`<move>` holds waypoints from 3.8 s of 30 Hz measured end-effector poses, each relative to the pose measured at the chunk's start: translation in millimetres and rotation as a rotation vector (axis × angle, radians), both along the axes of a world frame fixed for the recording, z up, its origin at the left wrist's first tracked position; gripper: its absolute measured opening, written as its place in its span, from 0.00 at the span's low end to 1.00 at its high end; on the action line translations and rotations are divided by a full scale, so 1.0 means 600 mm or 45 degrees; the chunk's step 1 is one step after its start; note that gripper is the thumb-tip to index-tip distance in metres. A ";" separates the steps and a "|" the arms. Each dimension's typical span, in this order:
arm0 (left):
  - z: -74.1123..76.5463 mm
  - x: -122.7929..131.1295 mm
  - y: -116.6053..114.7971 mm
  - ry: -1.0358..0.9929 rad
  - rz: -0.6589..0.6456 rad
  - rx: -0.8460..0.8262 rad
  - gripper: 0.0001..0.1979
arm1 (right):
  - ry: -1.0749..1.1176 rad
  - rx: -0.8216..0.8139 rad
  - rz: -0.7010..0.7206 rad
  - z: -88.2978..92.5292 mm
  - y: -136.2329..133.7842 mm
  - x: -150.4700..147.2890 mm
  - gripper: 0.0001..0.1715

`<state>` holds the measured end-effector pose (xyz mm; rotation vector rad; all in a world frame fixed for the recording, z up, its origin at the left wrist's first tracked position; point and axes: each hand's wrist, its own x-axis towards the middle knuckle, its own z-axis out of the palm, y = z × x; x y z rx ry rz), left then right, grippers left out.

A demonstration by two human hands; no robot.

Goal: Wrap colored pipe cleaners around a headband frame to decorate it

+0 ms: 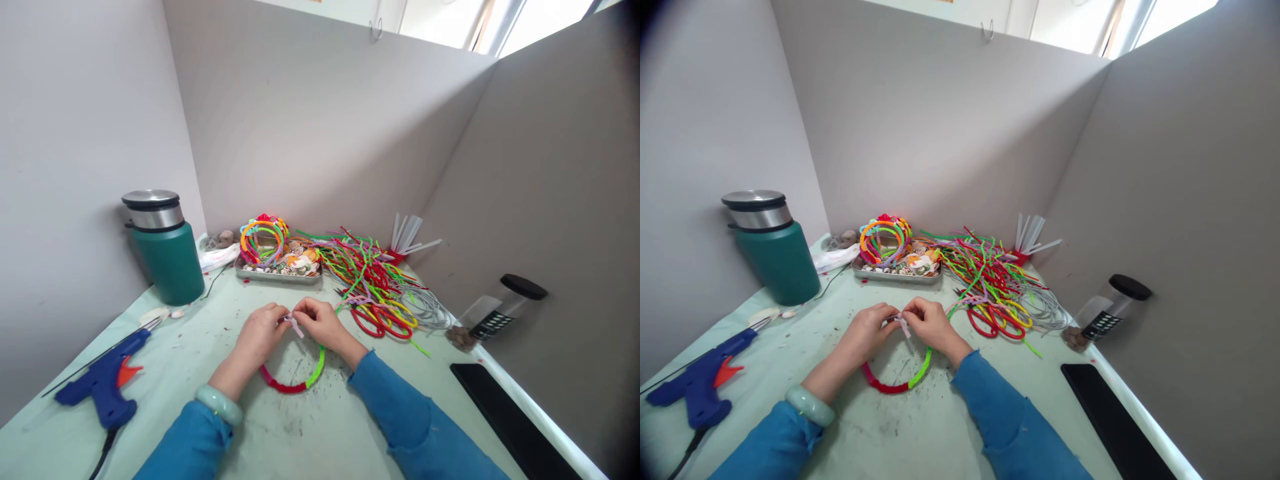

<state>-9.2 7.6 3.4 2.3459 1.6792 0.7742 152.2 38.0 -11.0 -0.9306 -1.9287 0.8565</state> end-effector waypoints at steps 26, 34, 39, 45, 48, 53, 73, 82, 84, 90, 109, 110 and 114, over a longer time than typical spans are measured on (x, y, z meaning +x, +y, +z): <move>0.016 0.001 0.008 -0.507 0.200 -0.516 0.18 | -0.008 -0.030 0.074 0.007 -0.006 -0.003 0.07; 0.024 0.002 0.003 -0.354 0.195 -0.436 0.18 | -0.247 0.356 0.000 0.019 -0.020 -0.003 0.05; 0.024 0.004 0.002 -0.297 0.214 -0.408 0.20 | -0.282 0.411 0.021 0.019 -0.022 -0.004 0.06; 0.020 0.003 0.001 -0.294 0.261 -0.341 0.21 | -0.247 0.330 -0.052 0.012 -0.014 -0.004 0.05; 0.018 0.001 -0.001 -0.353 0.246 -0.233 0.13 | -0.209 0.236 -0.112 0.005 -0.004 -0.001 0.05; 0.012 0.003 -0.006 -0.213 0.064 0.084 0.12 | -0.098 0.120 -0.148 -0.002 0.007 0.001 0.06; 0.009 0.002 0.006 -0.361 0.042 -0.147 0.13 | -0.035 0.063 -0.084 0.001 -0.001 -0.003 0.07; 0.002 -0.002 0.012 -0.767 -0.069 -0.406 0.16 | -0.016 0.074 -0.020 0.009 -0.006 -0.004 0.07; 0.003 -0.002 0.010 -0.670 -0.060 -0.353 0.15 | -0.044 0.101 -0.015 0.010 -0.007 -0.004 0.07; 0.008 0.004 -0.001 -0.227 0.061 -0.172 0.12 | -0.080 0.152 -0.018 0.008 -0.006 -0.003 0.07; 0.001 0.004 0.002 -0.173 0.030 -0.075 0.13 | -0.040 0.122 -0.021 0.001 0.001 0.000 0.06; 0.002 0.004 0.003 -0.208 0.033 -0.091 0.13 | -0.034 0.118 -0.020 0.000 0.001 -0.001 0.06; 0.010 0.005 0.002 -0.327 0.073 -0.205 0.13 | -0.032 0.120 -0.005 -0.002 0.001 -0.003 0.05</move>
